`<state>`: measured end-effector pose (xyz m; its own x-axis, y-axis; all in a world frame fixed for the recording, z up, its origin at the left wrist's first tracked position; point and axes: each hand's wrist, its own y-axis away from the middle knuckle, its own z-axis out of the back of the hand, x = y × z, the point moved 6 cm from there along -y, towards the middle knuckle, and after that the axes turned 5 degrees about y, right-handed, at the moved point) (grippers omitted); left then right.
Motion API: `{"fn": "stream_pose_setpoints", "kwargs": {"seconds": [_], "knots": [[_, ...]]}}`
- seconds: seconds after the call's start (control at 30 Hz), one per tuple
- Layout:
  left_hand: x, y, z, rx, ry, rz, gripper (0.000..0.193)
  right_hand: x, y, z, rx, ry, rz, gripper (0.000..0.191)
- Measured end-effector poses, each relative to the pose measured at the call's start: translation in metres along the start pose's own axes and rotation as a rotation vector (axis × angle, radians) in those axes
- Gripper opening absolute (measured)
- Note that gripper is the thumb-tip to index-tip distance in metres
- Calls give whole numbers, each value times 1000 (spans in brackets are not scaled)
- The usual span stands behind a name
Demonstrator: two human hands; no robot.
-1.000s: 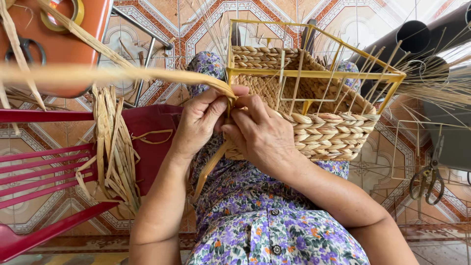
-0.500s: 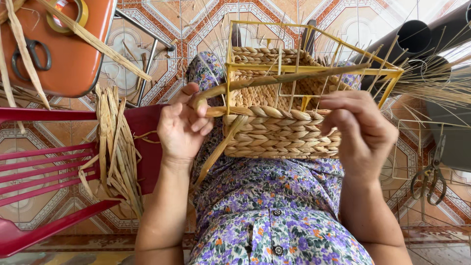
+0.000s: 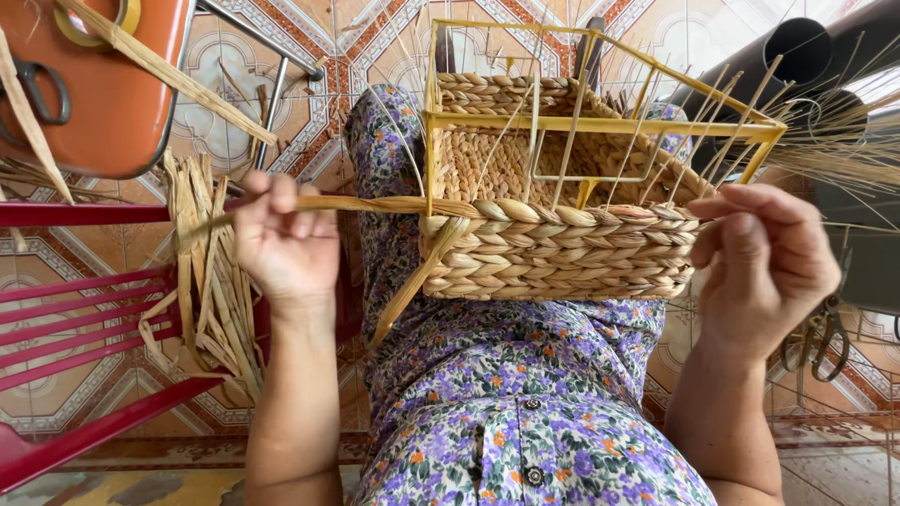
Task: The person weaves a rectangular basket using dried palm leaves and a yellow wire frame. They interlace the leaves through the vertical wires, occasionally using a wooden stick to tighten the weave and scissors to trim excess material.
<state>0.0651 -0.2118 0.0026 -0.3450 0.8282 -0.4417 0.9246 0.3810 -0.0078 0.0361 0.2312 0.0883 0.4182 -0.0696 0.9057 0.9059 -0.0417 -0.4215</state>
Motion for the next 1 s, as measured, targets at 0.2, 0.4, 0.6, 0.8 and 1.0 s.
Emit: {"fn": "stream_pose_setpoints", "kwargs": {"seconds": [0.2, 0.4, 0.6, 0.8, 1.0], "knots": [[-51, 17, -31, 243, -83, -136, 13, 33, -2, -94, 366, 195, 105, 16], [-89, 48, -56, -9, -835, -129, 27, 65, -15, -174, 574, 565, 322, 19], [-19, 63, -85, 386, -1676, 167, 43, 53, -19, -195, 652, 556, 143, 14], [34, 64, -109, 542, -1534, 30, 29, 42, -19, -189, 663, 462, -45, 15], [16, 45, -141, 752, -1564, -146, 41, 36, -18, -188, 686, 401, -107, 15]]}}
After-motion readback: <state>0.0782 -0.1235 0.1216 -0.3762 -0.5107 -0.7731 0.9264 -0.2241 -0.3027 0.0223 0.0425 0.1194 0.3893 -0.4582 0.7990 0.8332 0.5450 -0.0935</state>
